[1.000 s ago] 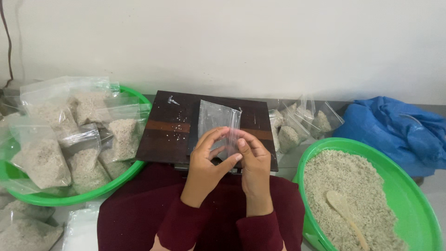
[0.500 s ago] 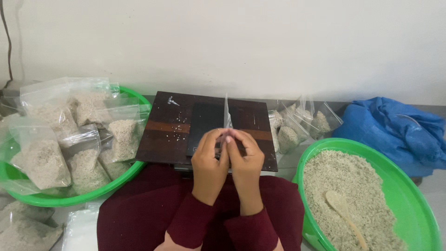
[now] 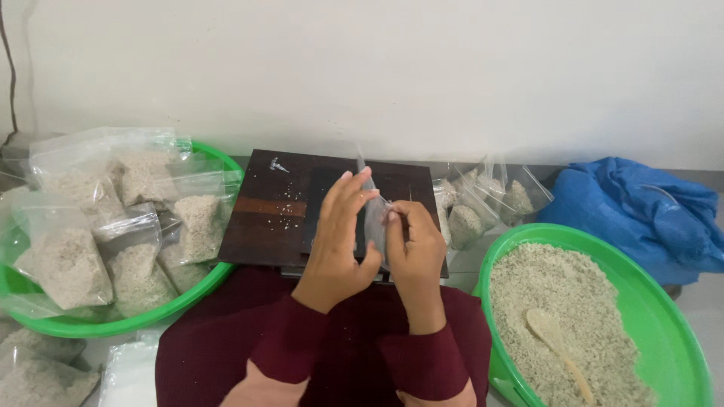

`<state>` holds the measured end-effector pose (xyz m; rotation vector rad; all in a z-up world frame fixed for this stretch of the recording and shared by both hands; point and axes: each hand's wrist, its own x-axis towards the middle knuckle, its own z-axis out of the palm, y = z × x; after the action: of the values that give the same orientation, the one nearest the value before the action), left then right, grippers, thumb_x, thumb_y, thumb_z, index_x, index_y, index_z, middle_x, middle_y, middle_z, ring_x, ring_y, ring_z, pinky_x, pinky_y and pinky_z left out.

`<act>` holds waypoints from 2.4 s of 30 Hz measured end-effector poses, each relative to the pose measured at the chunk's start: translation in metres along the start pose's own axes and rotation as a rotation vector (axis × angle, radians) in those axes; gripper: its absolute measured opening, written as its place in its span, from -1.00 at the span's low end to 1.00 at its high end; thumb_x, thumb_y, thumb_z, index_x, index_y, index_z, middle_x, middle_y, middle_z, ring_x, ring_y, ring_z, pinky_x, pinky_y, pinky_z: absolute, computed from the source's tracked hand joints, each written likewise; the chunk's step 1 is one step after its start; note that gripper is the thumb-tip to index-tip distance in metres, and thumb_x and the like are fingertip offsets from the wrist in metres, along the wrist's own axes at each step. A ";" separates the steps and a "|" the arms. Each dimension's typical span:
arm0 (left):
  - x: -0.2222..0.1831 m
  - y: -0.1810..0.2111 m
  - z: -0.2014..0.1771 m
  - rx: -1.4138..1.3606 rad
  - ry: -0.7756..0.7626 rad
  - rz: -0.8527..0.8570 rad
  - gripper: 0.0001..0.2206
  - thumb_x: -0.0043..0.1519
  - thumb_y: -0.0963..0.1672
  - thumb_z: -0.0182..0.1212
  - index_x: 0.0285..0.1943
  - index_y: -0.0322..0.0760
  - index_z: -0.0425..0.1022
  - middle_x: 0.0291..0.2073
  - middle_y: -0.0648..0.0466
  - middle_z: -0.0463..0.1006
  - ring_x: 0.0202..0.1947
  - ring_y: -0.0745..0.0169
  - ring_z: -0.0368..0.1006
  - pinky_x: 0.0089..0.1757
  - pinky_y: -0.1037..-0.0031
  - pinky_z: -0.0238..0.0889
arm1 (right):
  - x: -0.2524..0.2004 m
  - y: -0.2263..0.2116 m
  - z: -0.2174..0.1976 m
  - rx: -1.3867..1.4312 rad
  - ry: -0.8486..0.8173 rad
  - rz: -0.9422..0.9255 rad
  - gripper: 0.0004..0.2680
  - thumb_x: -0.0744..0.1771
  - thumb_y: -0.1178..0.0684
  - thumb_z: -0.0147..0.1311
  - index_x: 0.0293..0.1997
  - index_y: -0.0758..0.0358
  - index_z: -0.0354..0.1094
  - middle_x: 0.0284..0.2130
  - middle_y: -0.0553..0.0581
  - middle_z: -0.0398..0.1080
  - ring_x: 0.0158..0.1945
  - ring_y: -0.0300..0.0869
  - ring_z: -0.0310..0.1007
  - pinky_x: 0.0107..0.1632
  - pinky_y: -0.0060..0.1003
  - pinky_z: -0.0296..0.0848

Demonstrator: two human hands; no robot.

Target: The person fills plastic bags with a white granular substance from a green basin using a scoop, weighs the bags on a digital scale, and seals them by hand before placing them into another basin.

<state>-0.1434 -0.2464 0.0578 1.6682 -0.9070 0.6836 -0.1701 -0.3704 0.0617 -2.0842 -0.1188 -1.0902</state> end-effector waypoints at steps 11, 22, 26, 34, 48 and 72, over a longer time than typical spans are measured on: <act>0.008 -0.002 -0.012 0.145 -0.247 0.091 -0.03 -0.08 0.08 0.31 0.52 -0.29 -0.07 0.43 -0.18 0.05 0.48 -0.37 -0.31 0.26 -0.33 -0.58 | 0.011 0.002 -0.020 0.165 -0.147 -0.042 -0.85 0.40 0.16 -0.16 -0.19 0.34 0.39 -0.40 0.22 0.44 -0.27 0.10 0.47 -0.18 -0.09 0.41; -0.005 -0.029 0.031 0.370 0.183 0.226 0.01 -0.14 0.09 0.58 0.41 -0.41 0.07 0.22 -0.23 0.19 0.34 -0.39 0.04 0.21 -0.50 -0.42 | 0.019 -0.002 -0.004 0.076 0.015 -0.108 -0.87 0.36 0.28 -0.10 -0.24 0.35 0.43 -0.41 0.18 0.44 -0.30 0.02 0.48 -0.21 -0.17 0.43; -0.002 -0.033 0.037 0.450 0.255 0.247 -0.12 0.01 0.06 0.47 0.38 -0.51 0.08 0.20 -0.28 0.20 0.30 -0.41 0.10 0.23 -0.45 -0.35 | 0.020 -0.001 0.006 0.199 0.078 -0.050 -0.87 0.37 0.26 -0.09 -0.21 0.34 0.44 -0.37 0.19 0.46 -0.26 -0.03 0.50 -0.23 -0.23 0.47; -0.010 -0.049 0.039 0.525 0.300 0.281 -0.21 0.02 0.10 0.43 0.30 -0.45 0.22 0.06 -0.20 0.32 0.13 -0.24 0.27 0.26 -0.35 -0.29 | 0.020 -0.013 0.012 0.251 0.198 -0.013 -0.87 0.38 0.27 -0.09 -0.22 0.32 0.44 -0.31 0.19 0.53 -0.16 -0.07 0.55 -0.12 -0.22 0.51; -0.015 -0.050 0.024 0.326 0.148 0.303 0.05 -0.12 0.11 0.51 0.45 -0.37 -0.09 0.29 -0.25 0.09 0.35 -0.35 -0.03 0.28 -0.34 -0.41 | 0.018 0.004 -0.008 0.292 -0.339 0.290 -0.84 0.30 0.22 0.09 -0.09 0.29 0.54 -0.22 0.24 0.57 -0.01 0.10 0.50 -0.02 0.00 0.48; 0.012 -0.055 0.053 0.336 0.050 0.197 0.12 -0.21 -0.13 0.66 0.46 -0.57 -0.14 0.31 -0.32 0.05 0.37 -0.42 -0.03 0.31 -0.06 -0.11 | 0.026 0.027 -0.046 0.373 -0.044 0.360 -0.83 0.33 0.13 0.12 -0.01 0.26 0.49 -0.19 0.21 0.55 -0.06 -0.16 0.53 -0.13 -0.28 0.58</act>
<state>-0.0911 -0.2929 0.0246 1.8594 -0.9683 1.0540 -0.1736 -0.4263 0.0806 -1.7107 0.0309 -0.7399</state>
